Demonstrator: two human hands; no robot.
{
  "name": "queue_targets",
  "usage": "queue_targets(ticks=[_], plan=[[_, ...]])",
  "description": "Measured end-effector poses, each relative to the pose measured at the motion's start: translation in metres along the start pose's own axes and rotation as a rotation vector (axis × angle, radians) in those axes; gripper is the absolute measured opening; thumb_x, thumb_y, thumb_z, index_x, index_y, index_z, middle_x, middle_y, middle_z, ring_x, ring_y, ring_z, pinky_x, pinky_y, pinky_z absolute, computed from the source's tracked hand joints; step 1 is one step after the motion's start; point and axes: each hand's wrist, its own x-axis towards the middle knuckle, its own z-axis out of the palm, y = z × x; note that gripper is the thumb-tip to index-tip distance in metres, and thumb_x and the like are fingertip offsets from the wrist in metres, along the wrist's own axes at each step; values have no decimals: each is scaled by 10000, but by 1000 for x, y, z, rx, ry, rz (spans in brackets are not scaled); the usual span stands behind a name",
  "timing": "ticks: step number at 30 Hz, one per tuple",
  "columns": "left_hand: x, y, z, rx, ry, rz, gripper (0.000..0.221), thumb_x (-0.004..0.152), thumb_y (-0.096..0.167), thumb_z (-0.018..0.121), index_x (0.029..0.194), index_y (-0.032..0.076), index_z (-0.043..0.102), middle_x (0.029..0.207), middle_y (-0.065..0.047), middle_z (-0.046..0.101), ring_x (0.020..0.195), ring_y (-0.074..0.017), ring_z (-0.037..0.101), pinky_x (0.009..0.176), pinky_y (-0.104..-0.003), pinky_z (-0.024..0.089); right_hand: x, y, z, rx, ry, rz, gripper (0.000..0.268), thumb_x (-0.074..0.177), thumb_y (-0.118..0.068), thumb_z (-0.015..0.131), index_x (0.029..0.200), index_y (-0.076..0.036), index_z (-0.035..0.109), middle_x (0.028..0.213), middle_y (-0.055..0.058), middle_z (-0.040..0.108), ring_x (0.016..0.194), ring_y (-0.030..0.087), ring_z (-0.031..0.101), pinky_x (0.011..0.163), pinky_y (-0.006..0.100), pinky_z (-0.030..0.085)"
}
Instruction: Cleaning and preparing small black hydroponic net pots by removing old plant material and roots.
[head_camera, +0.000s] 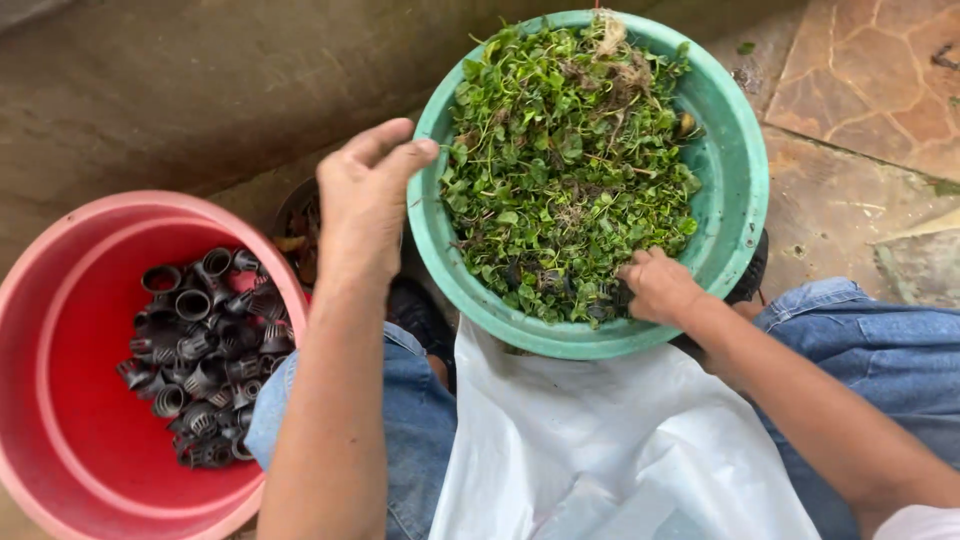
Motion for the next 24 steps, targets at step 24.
queue_targets(ticks=[24], plan=[[-62, -26, 135, 120, -812, -197, 813, 720, 125, 849, 1454, 34, 513, 1340, -131, 626, 1036, -217, 701, 910, -342, 573, -66, -19, -99, 1656, 514, 68, 199, 853, 37, 683, 1049, 56, 713, 898, 117, 753, 726, 205, 727, 657, 342, 623]])
